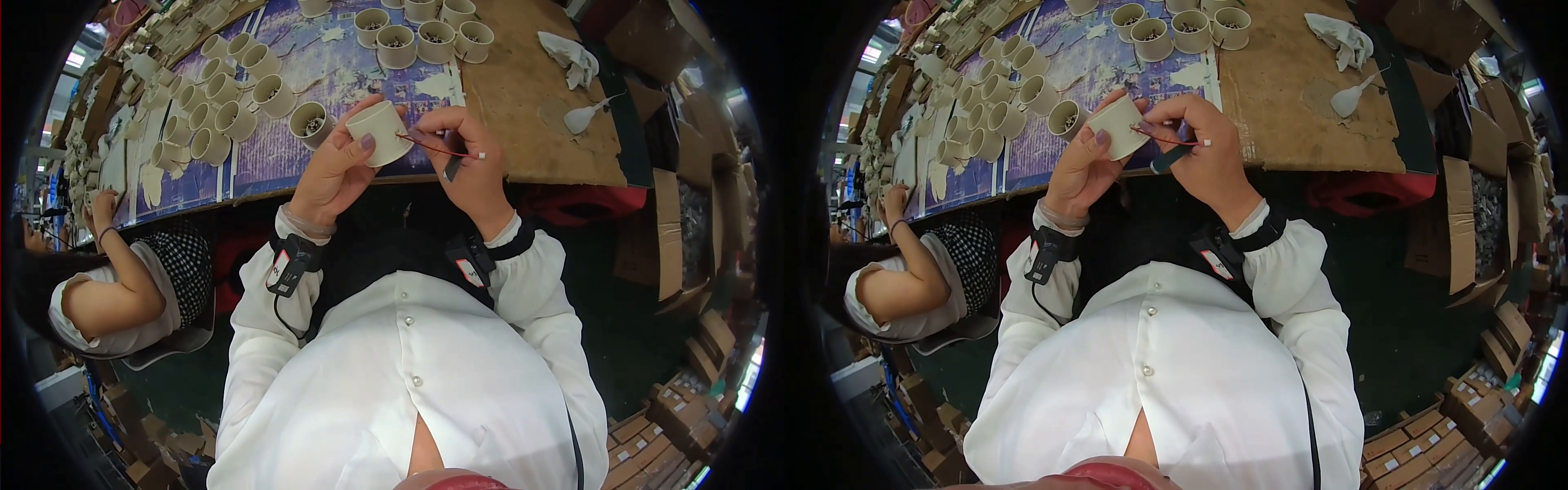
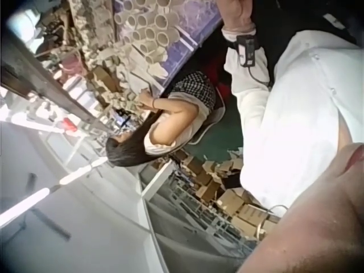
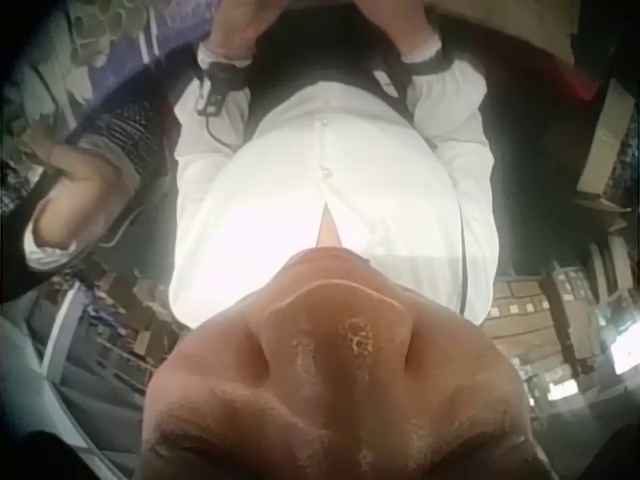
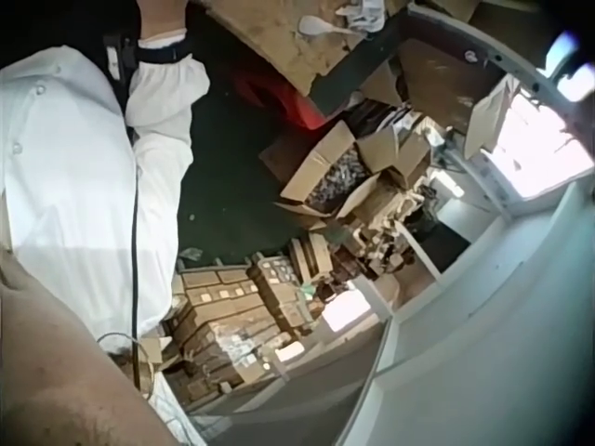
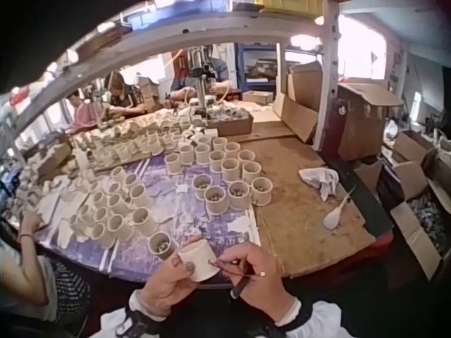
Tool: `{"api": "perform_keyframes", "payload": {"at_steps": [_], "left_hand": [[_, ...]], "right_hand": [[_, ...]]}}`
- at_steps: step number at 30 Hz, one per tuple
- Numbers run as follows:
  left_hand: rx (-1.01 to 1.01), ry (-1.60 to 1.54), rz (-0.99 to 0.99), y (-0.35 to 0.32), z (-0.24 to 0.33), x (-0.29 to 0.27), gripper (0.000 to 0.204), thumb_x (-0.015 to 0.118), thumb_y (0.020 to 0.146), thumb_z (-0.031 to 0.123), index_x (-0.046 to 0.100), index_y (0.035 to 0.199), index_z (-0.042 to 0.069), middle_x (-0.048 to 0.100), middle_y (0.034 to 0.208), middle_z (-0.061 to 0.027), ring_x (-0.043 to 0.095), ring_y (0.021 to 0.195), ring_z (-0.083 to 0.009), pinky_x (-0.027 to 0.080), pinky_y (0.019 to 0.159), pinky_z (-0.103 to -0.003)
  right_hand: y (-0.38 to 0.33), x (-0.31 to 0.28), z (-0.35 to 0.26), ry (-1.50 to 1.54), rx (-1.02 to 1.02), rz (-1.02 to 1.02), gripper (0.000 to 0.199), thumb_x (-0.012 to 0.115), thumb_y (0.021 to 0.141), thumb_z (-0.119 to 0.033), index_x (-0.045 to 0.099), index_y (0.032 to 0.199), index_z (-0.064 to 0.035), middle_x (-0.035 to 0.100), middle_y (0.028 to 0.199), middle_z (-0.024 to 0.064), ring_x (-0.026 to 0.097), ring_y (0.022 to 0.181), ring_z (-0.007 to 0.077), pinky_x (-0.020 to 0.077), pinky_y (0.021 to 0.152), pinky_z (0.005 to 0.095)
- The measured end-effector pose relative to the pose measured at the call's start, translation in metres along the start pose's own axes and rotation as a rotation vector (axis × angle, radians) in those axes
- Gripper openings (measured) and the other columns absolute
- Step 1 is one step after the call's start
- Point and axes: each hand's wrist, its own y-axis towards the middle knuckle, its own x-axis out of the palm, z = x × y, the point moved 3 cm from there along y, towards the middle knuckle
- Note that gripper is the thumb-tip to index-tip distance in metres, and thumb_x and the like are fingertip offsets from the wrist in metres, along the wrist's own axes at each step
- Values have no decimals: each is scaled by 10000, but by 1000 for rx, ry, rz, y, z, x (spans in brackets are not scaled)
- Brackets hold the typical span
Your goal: Assemble small mechanical components into plastic cups using a hand probe at a factory workstation.
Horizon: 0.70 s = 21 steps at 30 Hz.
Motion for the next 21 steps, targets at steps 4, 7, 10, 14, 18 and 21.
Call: {"api": "perform_keyframes", "payload": {"at_steps": [4,7,10,14,18,21], "left_hand": [[9,66,23,1,3,0,666,660,911,209,314,1459,55,454,1401,-167,457,1296,-260,367,1107,-378],[5,47,19,3,2,-3,655,647,922,219,309,1460,57,451,1398,-173,454,1297,-270,369,1106,-390],[-21,-91,-18,5,-2,-3,606,620,939,148,314,1456,71,465,1393,-180,465,1298,-270,395,1089,-386],[-32,-159,-10,5,-5,-2,605,603,950,154,299,1469,85,454,1401,-187,468,1291,-278,397,1084,-394],[36,-70,-19,6,-4,0,621,601,951,144,285,1482,92,458,1396,-183,476,1278,-270,396,1077,-389],[120,140,-62,3,2,5,644,613,941,126,276,1489,86,464,1392,-163,486,1262,-254,394,1070,-384]], "right_hand": [[-4,1,8,57,-68,-36,166,695,845,38,623,975,-36,633,933,20,523,724,39,411,611,188],[-6,-1,11,73,-46,-73,181,685,853,39,606,995,-38,635,935,26,527,724,39,413,615,185],[-5,0,4,83,9,-75,188,680,857,37,604,1007,-47,631,924,15,520,715,38,409,612,183],[-2,0,2,72,-16,-57,189,685,854,24,609,1009,-55,623,904,-4,507,699,35,395,604,179],[0,-3,2,42,-87,-90,197,704,842,2,618,1008,-59,615,885,-17,494,686,34,384,592,184],[-1,-3,-2,30,-90,-117,196,716,834,-10,624,1000,-58,613,874,-19,492,684,38,381,589,191]]}}
